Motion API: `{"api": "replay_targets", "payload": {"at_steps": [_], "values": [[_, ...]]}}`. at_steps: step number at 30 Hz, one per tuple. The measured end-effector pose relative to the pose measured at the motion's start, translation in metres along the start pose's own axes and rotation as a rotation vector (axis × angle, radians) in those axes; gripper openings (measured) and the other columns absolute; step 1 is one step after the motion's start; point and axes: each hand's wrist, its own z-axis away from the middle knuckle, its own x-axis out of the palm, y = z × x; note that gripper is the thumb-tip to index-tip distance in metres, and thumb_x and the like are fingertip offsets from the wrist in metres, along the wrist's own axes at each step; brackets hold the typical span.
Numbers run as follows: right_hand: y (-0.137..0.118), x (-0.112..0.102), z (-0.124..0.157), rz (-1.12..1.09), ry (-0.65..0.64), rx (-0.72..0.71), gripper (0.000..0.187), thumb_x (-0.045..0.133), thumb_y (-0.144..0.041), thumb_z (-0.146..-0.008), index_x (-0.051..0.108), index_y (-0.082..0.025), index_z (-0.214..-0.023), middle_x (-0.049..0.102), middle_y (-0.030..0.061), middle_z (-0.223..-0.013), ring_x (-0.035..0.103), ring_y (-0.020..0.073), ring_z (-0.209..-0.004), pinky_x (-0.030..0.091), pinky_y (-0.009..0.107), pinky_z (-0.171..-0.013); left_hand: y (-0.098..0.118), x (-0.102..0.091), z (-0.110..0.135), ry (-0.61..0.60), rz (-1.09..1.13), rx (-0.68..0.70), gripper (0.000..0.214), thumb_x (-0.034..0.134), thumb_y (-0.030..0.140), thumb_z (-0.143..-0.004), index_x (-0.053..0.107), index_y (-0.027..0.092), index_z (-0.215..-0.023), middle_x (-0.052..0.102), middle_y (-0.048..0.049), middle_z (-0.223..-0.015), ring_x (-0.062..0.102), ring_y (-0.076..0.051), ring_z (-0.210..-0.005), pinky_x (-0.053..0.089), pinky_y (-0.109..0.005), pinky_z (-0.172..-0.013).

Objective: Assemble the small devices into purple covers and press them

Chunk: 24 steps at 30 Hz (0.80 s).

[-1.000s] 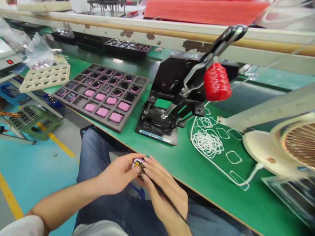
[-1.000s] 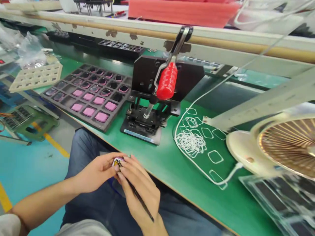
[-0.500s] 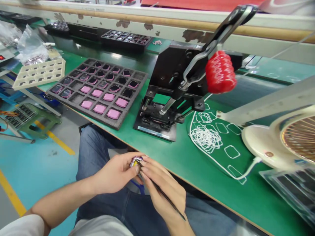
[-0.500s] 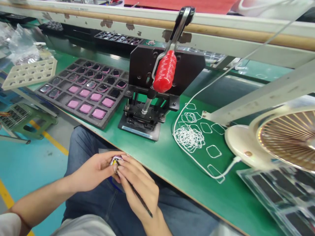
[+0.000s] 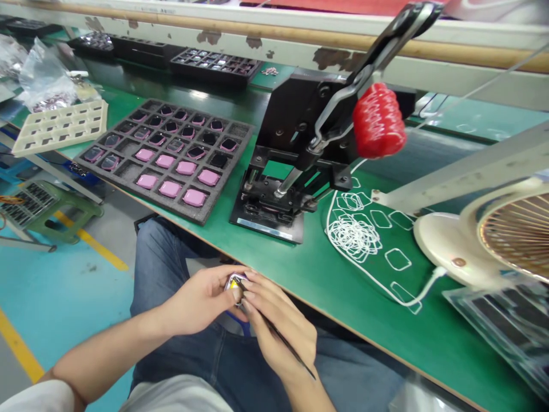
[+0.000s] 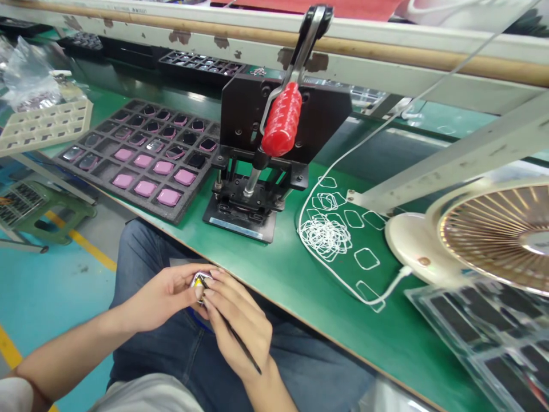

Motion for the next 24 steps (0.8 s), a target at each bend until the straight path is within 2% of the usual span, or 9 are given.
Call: {"api": "replay_targets", "payload": {"at_steps": [6, 15, 18, 24], "values": [[0.0, -0.001, -0.001, -0.027, -0.028, -0.009, 0.045, 0.072, 0.009, -0.092, 0.077, -0.018, -0.128, 0.075, 0.0115, -0.129, 0.071, 0.0339, -0.125, 0.065, 0.055, -0.105, 0.004, 0.003, 0.002, 0.013, -0.086, 0.026, 0.049, 0.078, 0.047, -0.096, 0.073, 0.021, -0.137, 0.074, -0.0138, -0.127, 0.073, -0.022, -0.102, 0.066, -0.035, -0.088], [0.002, -0.002, 0.002, -0.008, -0.074, -0.012, 0.046, 0.073, 0.008, -0.093, 0.076, -0.018, -0.13, 0.074, 0.0115, -0.131, 0.07, 0.0333, -0.127, 0.064, 0.053, -0.107, 0.001, 0.001, 0.003, 0.031, -0.094, 0.03, 0.049, 0.078, 0.047, -0.096, 0.074, 0.023, -0.137, 0.075, -0.0133, -0.126, 0.074, -0.022, -0.102, 0.066, -0.033, -0.087], [0.004, 0.0, 0.007, -0.007, -0.084, -0.018, 0.048, 0.072, 0.007, -0.094, 0.075, -0.02, -0.134, 0.073, 0.0118, -0.135, 0.067, 0.0342, -0.131, 0.064, 0.054, -0.107, -0.002, 0.0, 0.001, 0.029, -0.031, 0.034, 0.044, 0.081, 0.043, -0.094, 0.077, 0.024, -0.133, 0.076, -0.0119, -0.122, 0.074, -0.021, -0.101, 0.066, -0.032, -0.086], [0.009, 0.005, 0.017, -0.04, 0.014, -0.002, 0.048, 0.07, 0.007, -0.095, 0.076, -0.022, -0.133, 0.073, 0.0117, -0.135, 0.068, 0.036, -0.13, 0.063, 0.059, -0.105, -0.009, -0.003, 0.0, -0.01, 0.122, -0.01, 0.041, 0.085, 0.032, -0.093, 0.078, 0.024, -0.132, 0.077, -0.0112, -0.123, 0.075, -0.02, -0.096, 0.067, -0.035, -0.087]]}}
